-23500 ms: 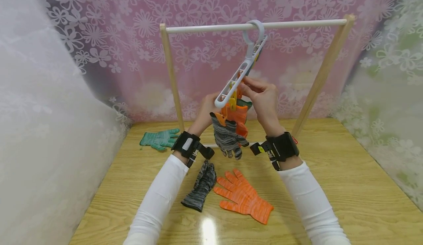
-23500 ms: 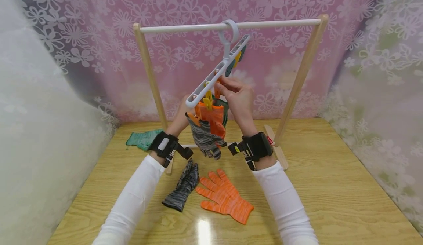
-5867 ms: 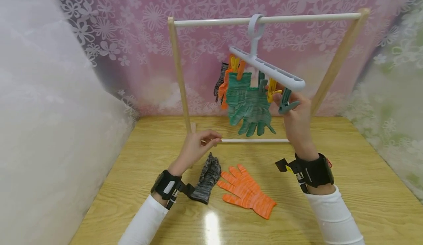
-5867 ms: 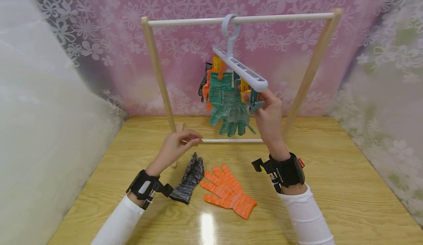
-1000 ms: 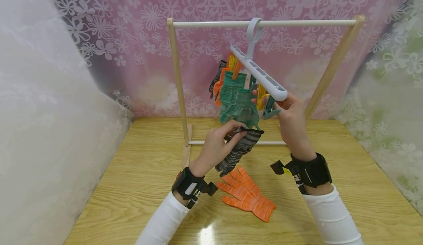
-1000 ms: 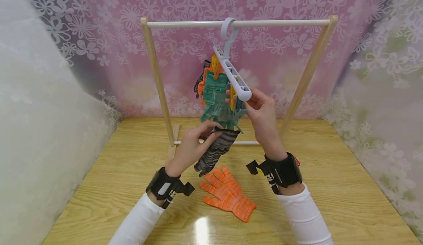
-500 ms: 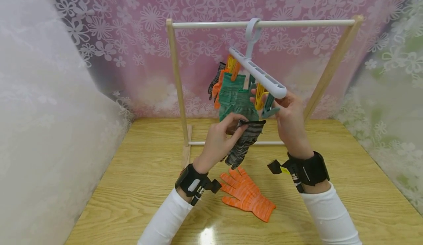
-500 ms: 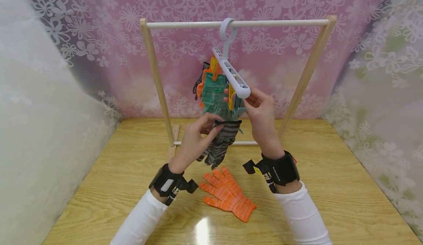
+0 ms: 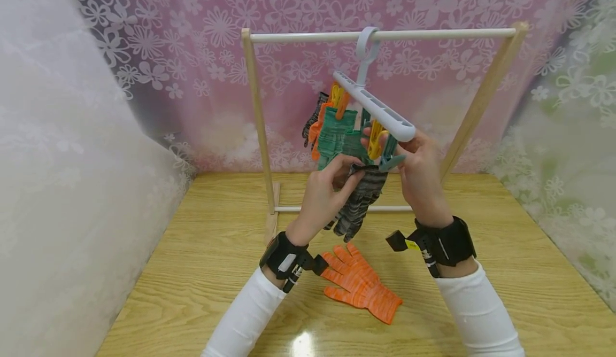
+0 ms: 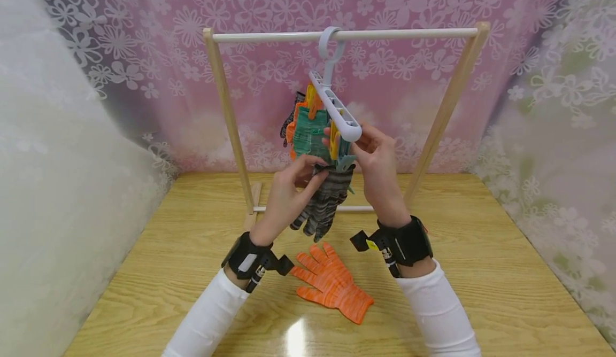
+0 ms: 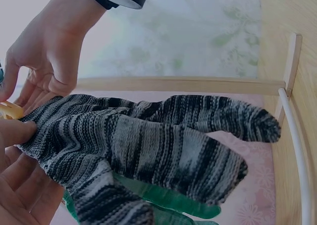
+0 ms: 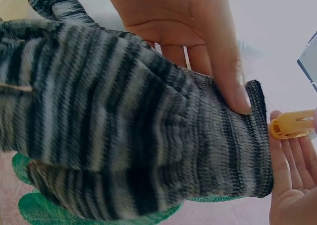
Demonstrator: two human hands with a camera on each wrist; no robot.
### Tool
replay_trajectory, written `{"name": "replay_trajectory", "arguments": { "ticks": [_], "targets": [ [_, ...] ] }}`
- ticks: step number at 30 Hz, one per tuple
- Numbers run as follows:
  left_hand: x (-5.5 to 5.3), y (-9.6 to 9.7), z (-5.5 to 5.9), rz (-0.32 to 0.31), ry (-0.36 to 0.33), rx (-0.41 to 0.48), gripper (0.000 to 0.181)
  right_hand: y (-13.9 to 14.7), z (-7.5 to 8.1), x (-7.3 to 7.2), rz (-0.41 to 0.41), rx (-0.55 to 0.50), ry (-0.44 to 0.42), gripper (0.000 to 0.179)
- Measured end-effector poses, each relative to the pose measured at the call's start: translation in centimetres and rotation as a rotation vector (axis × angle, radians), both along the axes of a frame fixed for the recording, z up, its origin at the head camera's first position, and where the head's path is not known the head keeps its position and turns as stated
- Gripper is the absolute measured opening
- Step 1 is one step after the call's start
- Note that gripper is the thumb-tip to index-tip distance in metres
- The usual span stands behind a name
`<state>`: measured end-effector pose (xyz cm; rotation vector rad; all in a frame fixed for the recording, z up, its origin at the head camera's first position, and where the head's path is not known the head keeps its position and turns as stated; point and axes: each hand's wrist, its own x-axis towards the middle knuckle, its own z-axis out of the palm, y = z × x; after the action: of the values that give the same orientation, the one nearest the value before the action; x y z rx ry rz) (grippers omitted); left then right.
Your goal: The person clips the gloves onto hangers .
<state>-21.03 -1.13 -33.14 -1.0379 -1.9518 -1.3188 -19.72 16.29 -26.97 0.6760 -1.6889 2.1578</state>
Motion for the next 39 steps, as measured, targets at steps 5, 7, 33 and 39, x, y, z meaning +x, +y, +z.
{"name": "replay_trajectory", "arguments": {
  "ticks": [5, 7, 33, 39],
  "targets": [
    [-0.1, 0.3, 0.3, 0.022, 0.001, 0.013, 0.016, -0.1, -0.1, -0.3, 0.008, -0.015, 0.005, 0.042],
    [-0.2, 0.4, 0.5, 0.026, -0.002, 0.019, 0.016, -0.1, -0.2, -0.3, 0.005, -0.017, 0.004, 0.042],
    [-0.6, 1.5, 1.7, 0.048, 0.05, 0.161, 0.013, 0.0, 0.0, -0.6, -0.022, 0.025, 0.007, 0.041],
    [-0.8, 1.9, 1.7, 0.058, 0.081, 0.182, 0.011, 0.0, 0.0, -0.6, -0.021, -0.005, 0.012, 0.041]
  ]
}}
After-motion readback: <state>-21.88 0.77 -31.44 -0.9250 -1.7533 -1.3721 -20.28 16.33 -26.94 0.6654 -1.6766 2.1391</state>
